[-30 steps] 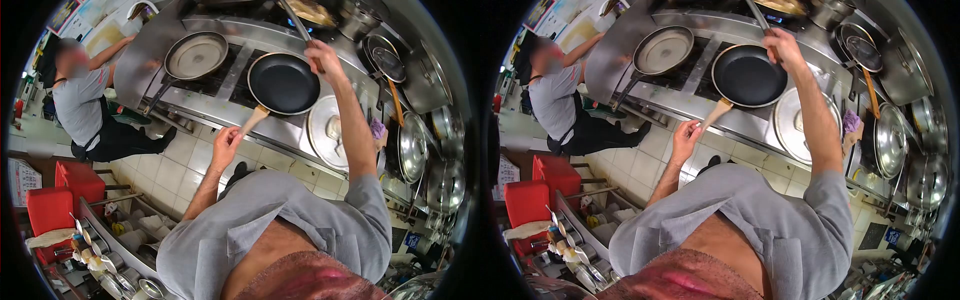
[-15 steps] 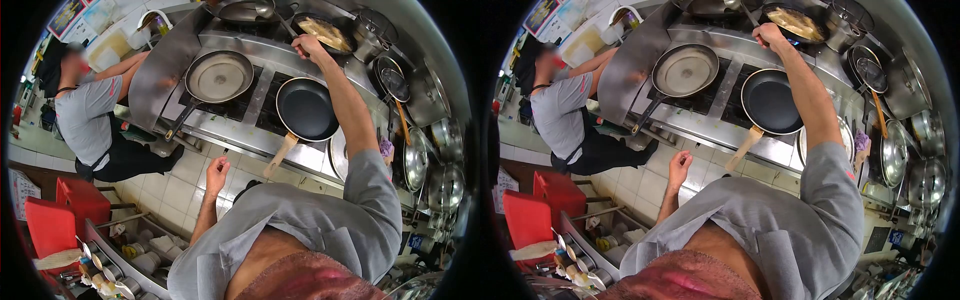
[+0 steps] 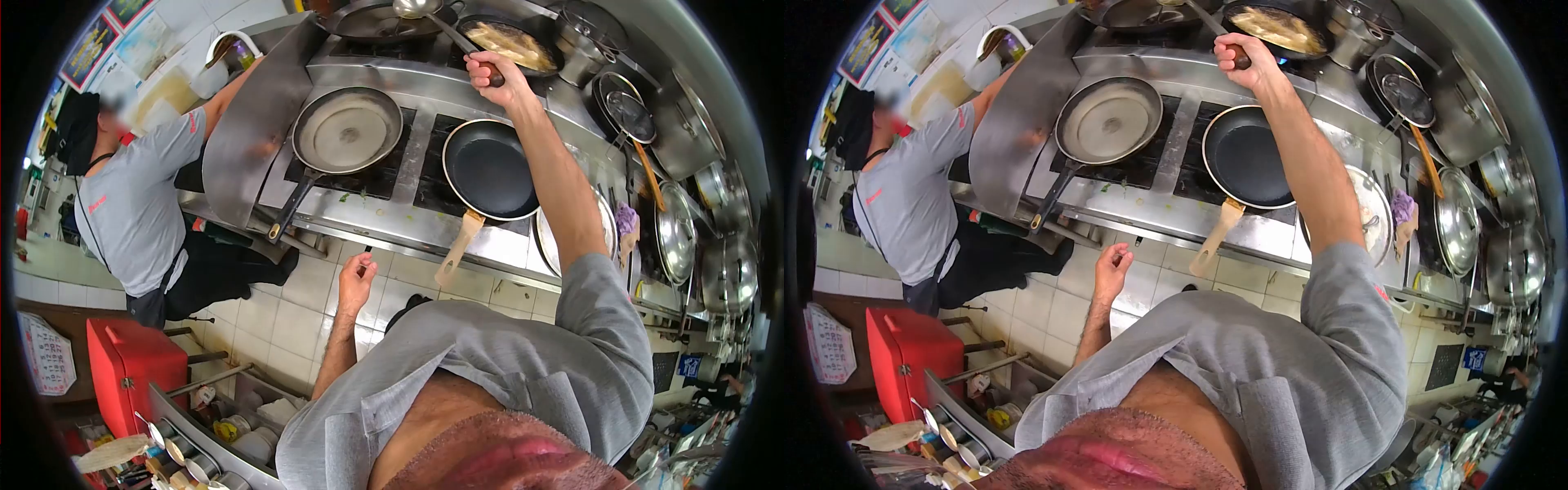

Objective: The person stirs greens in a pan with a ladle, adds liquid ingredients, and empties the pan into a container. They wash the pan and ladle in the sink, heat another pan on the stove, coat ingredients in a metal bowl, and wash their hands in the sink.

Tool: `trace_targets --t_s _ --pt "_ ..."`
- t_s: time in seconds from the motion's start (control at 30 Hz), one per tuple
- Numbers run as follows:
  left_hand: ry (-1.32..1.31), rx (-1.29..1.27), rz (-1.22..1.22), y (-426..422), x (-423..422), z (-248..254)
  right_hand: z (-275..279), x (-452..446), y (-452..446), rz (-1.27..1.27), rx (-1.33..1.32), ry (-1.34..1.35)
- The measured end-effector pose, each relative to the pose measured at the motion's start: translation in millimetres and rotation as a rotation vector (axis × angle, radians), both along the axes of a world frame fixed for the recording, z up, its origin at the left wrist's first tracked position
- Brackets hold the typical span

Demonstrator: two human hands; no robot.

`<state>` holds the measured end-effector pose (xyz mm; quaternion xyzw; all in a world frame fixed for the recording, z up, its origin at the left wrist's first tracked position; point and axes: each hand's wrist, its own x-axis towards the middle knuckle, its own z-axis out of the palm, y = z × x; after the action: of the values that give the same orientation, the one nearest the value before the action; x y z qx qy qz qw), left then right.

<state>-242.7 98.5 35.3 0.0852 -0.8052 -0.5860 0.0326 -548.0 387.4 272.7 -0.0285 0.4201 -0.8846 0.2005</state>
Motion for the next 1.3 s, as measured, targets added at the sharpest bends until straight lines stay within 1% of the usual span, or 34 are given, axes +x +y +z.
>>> trace_targets --t_s 0.03,0.1,0.2,0.23,0.27,0.3,0.37,0.4,0.43,0.47,0.5,0.53,0.6,0.63,0.67,0.7,0.73,0.77,0.83,0.87,0.9,0.93,0.97,1.0,1.03,1.07,1.1,1.13,1.17,1.23,1.27,1.3 --pt "0.009 0.01 -0.017 3.5 -0.2 -2.0 3.0 11.4 8.3 -0.011 -0.001 0.001" --pt "0.018 0.02 -0.045 14.3 0.0 -4.9 11.9 42.7 24.9 0.057 -0.049 0.032" --pt "-0.02 0.045 -0.123 40.9 -2.6 -7.6 14.8 95.6 57.4 0.036 -0.022 0.025" --pt "-0.002 0.113 -0.136 53.2 -3.8 -9.1 13.8 115.8 68.8 0.051 -0.027 0.004" --pt "0.008 0.18 -0.151 65.6 -3.6 -11.2 12.8 141.6 77.3 -0.008 0.027 0.024" --pt "-0.012 0.181 -0.168 78.8 -3.3 -3.9 9.4 163.8 88.9 -0.027 0.026 0.005" --pt "0.354 -0.347 -0.104 108.3 1.4 14.0 -1.7 208.2 117.1 -0.036 0.107 -0.025" --pt "0.331 -0.34 -0.126 126.0 9.3 28.7 -7.1 230.1 129.3 -0.055 0.138 -0.088" --pt "0.35 -0.276 -0.276 146.3 13.2 47.5 -16.5 250.1 143.4 -0.034 0.179 -0.054" --pt "0.368 -0.211 -0.419 166.8 17.5 55.2 -24.1 268.7 154.5 -0.035 0.193 -0.086" --pt "0.395 -0.22 -0.552 189.5 23.6 50.7 -30.6 287.4 162.4 -0.032 0.205 -0.117" --pt "0.429 -0.229 -0.679 215.4 26.7 45.3 -33.5 305.5 167.6 -0.078 0.307 -0.143" --pt "0.233 -0.122 -0.741 268.8 26.3 28.2 -44.8 334.6 177.4 -0.093 0.372 -0.153" --pt "0.096 -0.069 -0.717 294.3 19.6 16.1 -53.9 346.2 182.6 -0.103 0.403 -0.169" --pt "-0.037 -0.014 -0.69 320.6 8.8 0.2 -58.9 356.8 184.1 -0.141 0.512 -0.191" --pt "-0.062 -0.054 -0.619 349.6 -2.7 -23.6 -63.5 366.0 184.9 -0.179 0.622 -0.211" --pt "-0.088 -0.096 -0.55 376.2 -15.4 -54.5 -72.3 373.6 184.6 -0.241 0.661 -0.199" --pt "0.058 0.128 -0.622 398.0 -30.3 -90.0 -75.3 378.7 187.7 -0.203 0.801 -0.163" --pt "-0.092 -0.133 -0.502 411.5 -20.1 -26.1 -92.2 387.1 191.3 -0.185 1.048 -0.012" --pt "-0.095 -0.135 -0.502 416.6 -23.3 -28.6 -106.4 390.8 193.4 -0.217 1.219 0.113" --pt "-0.037 -0.171 -0.629 421.4 -30.7 -33.4 -115.3 395.6 192.7 -0.214 1.216 0.109" --pt "0.029 -0.208 -0.755 425.0 -37.6 -37.5 -121.6 397.8 190.9 -0.281 1.339 0.221" --pt "0.029 -0.209 -0.755 418.3 -36.3 -33.1 -130.1 399.0 189.8 -0.349 1.461 0.334" --pt "0.099 -0.239 -0.854 402.5 -32.3 -21.2 -146.4 398.1 195.5 -0.343 1.445 0.38" --pt "0.17 -0.268 -0.951 383.4 -26.3 -4.1 -138.4 398.9 194.2 -0.343 1.445 0.381" --pt "0.245 -0.473 -0.851 358.8 -16.1 24.8 -121.8 399.4 190.4 -0.307 1.24 0.181" --pt "0.392 -0.568 -0.763 333.2 -15.3 43.6 -108.9 400.7 186.3 -0.27 1.027 -0.014" --pt "0.53 -0.577 -0.648 302.4 -20.0 52.9 -102.6 400.6 183.9 -0.262 0.95 -0.069" --pt "0.513 -0.636 -0.581 268.9 -26.9 71.5 -100.7 398.0 181.2 -0.265 0.948 -0.064" --pt "0.337 -0.649 -0.365 208.6 -34.4 72.1 -98.2 393.0 173.5 -0.384 0.497 -0.197" --pt "0.361 -0.866 -0.278 183.9 -36.4 53.3 -92.4 384.4 169.7 -0.379 0.362 -0.172" --pt "0.36 -0.867 -0.275 175.4 -35.1 47.8 -87.6 372.0 164.9 -0.357 0.319 -0.14"
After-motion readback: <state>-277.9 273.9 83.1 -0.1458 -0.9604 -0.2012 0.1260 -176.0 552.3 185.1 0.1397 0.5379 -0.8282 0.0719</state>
